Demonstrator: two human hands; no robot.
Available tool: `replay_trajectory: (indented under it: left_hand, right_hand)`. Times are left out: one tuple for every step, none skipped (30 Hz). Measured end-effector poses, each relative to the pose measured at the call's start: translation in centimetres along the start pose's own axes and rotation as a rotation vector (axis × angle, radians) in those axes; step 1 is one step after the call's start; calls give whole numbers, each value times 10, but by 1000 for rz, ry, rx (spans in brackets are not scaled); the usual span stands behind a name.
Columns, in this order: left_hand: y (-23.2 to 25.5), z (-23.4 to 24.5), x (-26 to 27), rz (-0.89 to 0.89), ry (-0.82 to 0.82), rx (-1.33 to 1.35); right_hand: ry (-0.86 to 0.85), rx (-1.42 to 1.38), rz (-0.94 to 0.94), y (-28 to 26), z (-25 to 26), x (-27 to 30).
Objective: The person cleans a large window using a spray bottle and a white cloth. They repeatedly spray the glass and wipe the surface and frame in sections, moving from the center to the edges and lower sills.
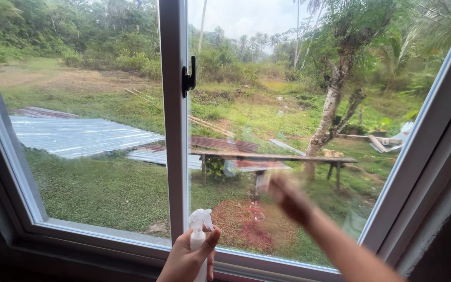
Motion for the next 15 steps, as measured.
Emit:
replay_trajectory:
  left_hand:
    - [-1,0,0,-8,3,-14]
    - [-1,0,0,-16,6,-29]
    - [-2,0,1,-23,10,-43]
    - [-3,1,2,-18,7,-31]
    - [-5,1,3,-14,4,-17]
    - [-6,2,4,-10,2,-3]
    - [-6,2,5,-17,7,-1]
    - [-7,3,6,-23,12,1]
    - [-8,4,6,-31,17,4]
    - [-10,5,6,-52,6,15]
    - [-9,5,7,-75,-1,24]
    - [-8,6,8,-98,-9,32]
    - [-8,8,8,-96,-8,25]
    - [-7,9,9,-95,-8,18]
    - [-5,11,10,-93,-7,10]
  right_hand:
    - [-125,409,163,4,-33,-8]
    - [-252,817,322,10,-72,-18]
    - [-380,1225,475,19,-109,-29]
    - [-510,1632,623,33,-137,-42]
    - [-572,2211,1211,48,-165,-49]
    - [-577,2710,1892,65,-184,-46]
    - [-568,2727,2067,81,-189,-43]
    - [-555,2734,2248,95,-189,-44]
    - [-541,2729,2434,105,-183,-50]
    - [-671,2698,2313,111,-171,-54]
    - [-791,2656,2191,113,-154,-55]
    - [-519,2428,1655,107,-134,-55]
    - [-288,2123,1166,97,-109,-55]
    - [-368,2427,1273,90,-83,-54]
    - [-454,2731,1373,83,-56,-53]
Point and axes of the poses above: each hand's wrist, its own x-axis away from the middle knuckle, its own z-axis out of the back of the hand, y = z × x, the point moved 1 cm from there along -x, towards the middle knuckle, and after that the axes turned 5 degrees about y, right-handed, at the moved point
